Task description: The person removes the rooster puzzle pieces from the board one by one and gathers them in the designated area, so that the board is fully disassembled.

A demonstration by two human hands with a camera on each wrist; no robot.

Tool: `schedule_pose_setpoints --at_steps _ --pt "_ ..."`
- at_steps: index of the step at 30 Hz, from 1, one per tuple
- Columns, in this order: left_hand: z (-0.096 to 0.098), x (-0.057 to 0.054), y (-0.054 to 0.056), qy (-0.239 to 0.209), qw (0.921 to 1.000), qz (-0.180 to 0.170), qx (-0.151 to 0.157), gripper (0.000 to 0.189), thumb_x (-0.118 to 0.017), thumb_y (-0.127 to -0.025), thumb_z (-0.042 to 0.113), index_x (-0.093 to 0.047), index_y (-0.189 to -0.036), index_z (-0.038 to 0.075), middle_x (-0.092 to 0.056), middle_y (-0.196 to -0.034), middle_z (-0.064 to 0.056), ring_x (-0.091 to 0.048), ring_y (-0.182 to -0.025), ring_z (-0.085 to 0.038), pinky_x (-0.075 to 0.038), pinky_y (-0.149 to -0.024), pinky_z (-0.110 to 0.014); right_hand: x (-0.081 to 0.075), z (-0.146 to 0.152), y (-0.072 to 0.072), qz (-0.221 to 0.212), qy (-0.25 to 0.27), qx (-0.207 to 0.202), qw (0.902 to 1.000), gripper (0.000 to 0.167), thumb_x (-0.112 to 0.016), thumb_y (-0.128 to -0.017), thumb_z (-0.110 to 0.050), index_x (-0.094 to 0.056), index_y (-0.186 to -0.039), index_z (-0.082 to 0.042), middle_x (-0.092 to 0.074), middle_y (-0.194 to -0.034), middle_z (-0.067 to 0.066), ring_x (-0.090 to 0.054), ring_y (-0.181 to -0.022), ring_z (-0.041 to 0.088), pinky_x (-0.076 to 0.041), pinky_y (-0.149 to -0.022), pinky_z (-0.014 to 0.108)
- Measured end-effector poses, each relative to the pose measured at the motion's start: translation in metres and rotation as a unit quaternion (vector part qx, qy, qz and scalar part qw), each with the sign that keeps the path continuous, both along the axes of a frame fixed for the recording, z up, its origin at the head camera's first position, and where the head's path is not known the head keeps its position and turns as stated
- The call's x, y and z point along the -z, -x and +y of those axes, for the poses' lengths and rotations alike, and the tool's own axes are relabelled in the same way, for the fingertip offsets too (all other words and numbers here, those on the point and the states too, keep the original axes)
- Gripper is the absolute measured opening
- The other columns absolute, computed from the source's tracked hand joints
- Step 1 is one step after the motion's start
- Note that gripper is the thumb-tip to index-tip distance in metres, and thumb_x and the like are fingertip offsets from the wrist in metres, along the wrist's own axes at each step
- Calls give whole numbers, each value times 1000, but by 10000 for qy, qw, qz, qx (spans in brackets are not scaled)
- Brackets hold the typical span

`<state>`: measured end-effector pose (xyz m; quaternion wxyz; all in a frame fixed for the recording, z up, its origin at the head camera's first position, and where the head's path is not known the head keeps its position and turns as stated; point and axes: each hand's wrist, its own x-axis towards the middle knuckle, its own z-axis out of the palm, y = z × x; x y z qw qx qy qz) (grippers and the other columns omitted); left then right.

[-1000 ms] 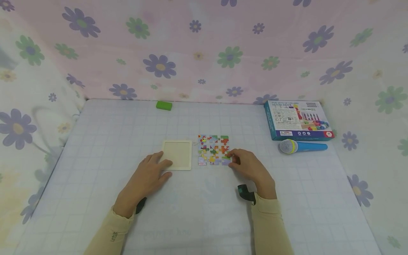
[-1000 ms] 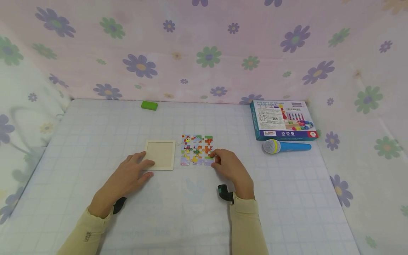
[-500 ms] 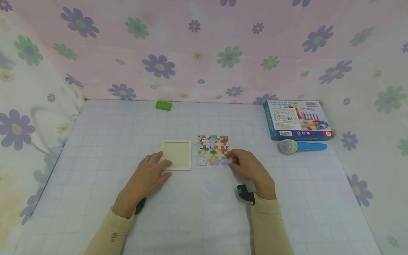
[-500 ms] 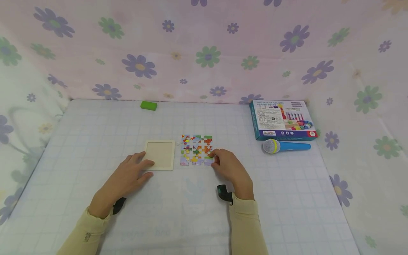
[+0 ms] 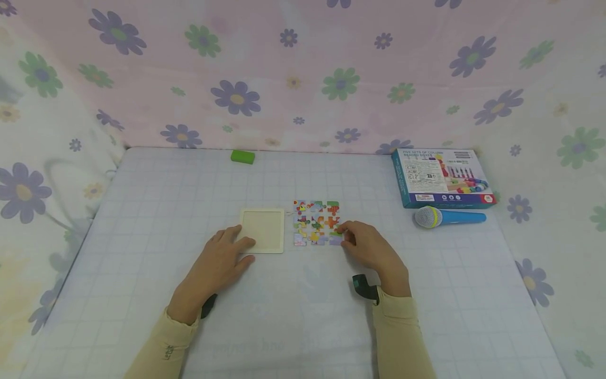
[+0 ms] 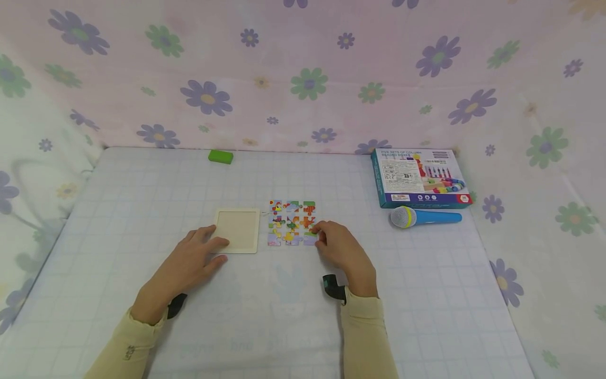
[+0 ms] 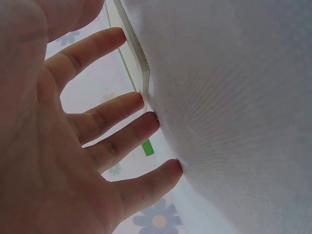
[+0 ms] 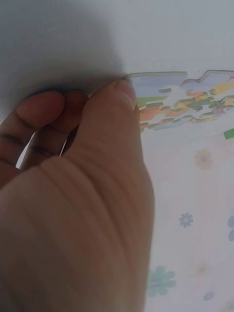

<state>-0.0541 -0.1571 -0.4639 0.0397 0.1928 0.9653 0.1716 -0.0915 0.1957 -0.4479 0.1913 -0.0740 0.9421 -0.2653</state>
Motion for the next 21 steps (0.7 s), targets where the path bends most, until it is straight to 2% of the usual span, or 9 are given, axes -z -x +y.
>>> schedule_pose_setpoints --at_steps 5,13,21 --pt "0 2 0 8 10000 44 39 34 -75 -94 29 -69 -124 15 -54 -143 -27 -54 -129 -46 -46 -106 -60 0 1 0 -19 27 38 10000 27 -65 -97 -10 -67 -124 -9 -62 -97 4 -55 -92 19 -47 -81 34" --pt "0 0 1 19 10000 71 42 33 -75 -93 27 -70 -123 16 -54 -143 -27 -54 -128 -47 -47 -105 -60 2 3 2 -67 202 49 9998 30 -75 -92 -15 -67 -120 -9 -58 -92 4 -53 -89 19 -44 -78 33" --pt "1 -1 2 61 10000 -41 14 34 -74 -94 29 -69 -125 15 -53 -145 -27 -54 -130 -46 -46 -106 -60 3 2 3 43 118 -12 9999 26 -72 -94 -13 -67 -119 -9 -59 -92 3 -53 -88 19 -45 -78 33"
